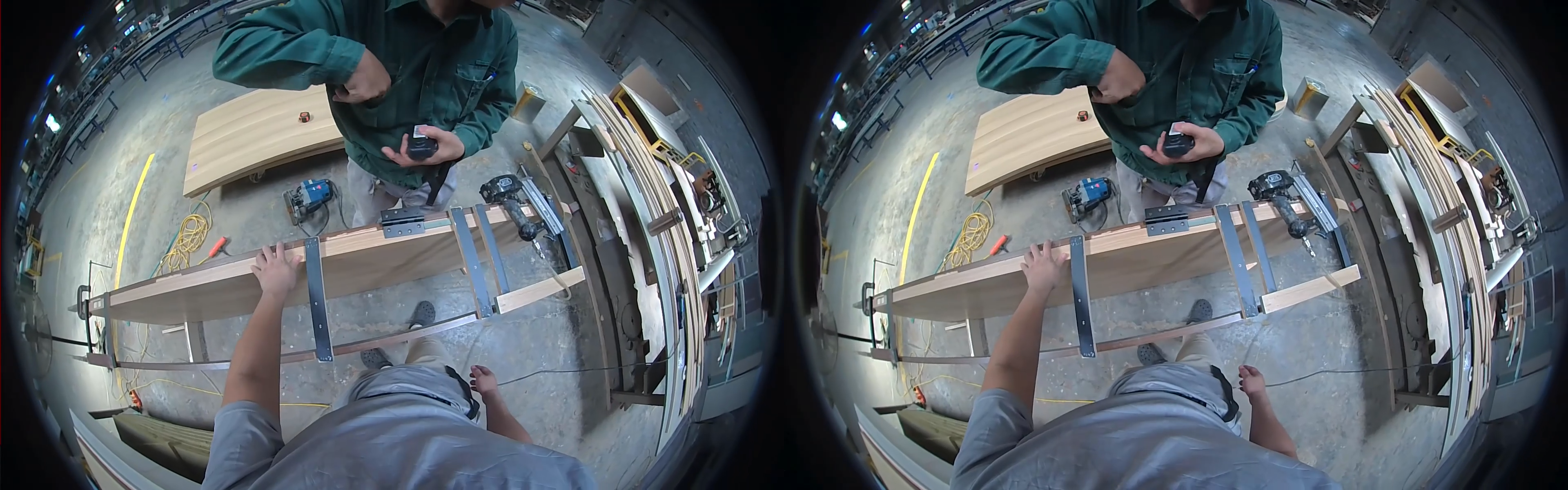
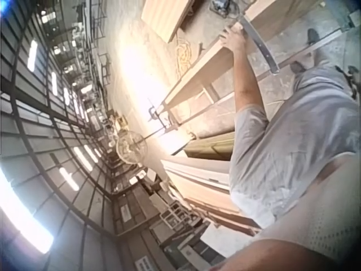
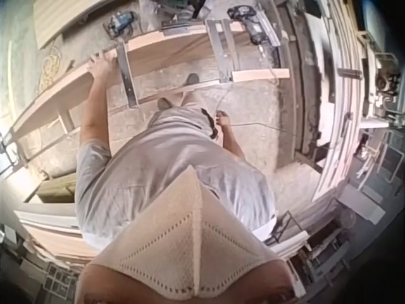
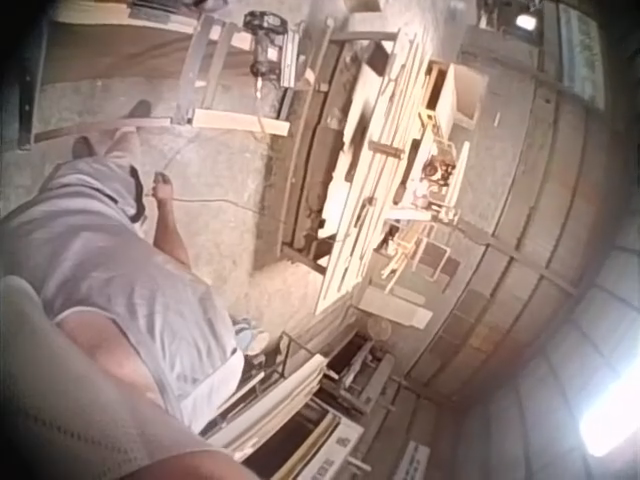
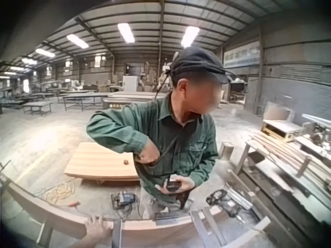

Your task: Helping a coworker assemble a curved wooden component by holding it in place while it is measured and secured with a nail gun.

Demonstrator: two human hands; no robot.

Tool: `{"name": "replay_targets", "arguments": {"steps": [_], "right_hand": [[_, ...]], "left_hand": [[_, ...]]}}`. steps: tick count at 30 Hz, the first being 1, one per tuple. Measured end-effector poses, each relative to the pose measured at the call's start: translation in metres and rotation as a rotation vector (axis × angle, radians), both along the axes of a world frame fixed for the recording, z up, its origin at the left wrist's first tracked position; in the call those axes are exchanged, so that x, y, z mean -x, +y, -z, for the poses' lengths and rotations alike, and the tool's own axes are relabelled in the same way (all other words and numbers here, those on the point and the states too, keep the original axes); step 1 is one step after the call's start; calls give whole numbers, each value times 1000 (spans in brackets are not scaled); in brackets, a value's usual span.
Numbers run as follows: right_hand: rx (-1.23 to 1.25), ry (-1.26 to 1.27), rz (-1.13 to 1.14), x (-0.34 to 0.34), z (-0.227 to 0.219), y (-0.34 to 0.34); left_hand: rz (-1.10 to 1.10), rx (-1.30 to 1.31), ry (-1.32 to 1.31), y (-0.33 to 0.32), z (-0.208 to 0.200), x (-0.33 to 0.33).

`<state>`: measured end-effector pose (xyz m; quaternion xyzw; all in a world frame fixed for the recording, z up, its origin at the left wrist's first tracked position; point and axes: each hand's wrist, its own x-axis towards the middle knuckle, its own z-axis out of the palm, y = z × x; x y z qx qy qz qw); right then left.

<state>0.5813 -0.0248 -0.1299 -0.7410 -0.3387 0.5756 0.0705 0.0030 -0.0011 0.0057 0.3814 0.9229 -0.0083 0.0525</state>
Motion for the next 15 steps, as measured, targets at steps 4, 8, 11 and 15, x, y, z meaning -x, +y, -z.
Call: {"name": "replay_targets", "arguments": {"steps": [4,8,11,15], "right_hand": [[4,3,33,0,1,-6],[-16,-2,64,-4,-1,-16],[-34,3,116,-6,-3,-21],[-55,-28,176,-26,-4,-27]], "left_hand": [[2,-3,10,1,2,1],[20,-63,59,-1,6,0],[41,-84,93,-2,11,4],[36,-39,19,5,11,-1]]}}
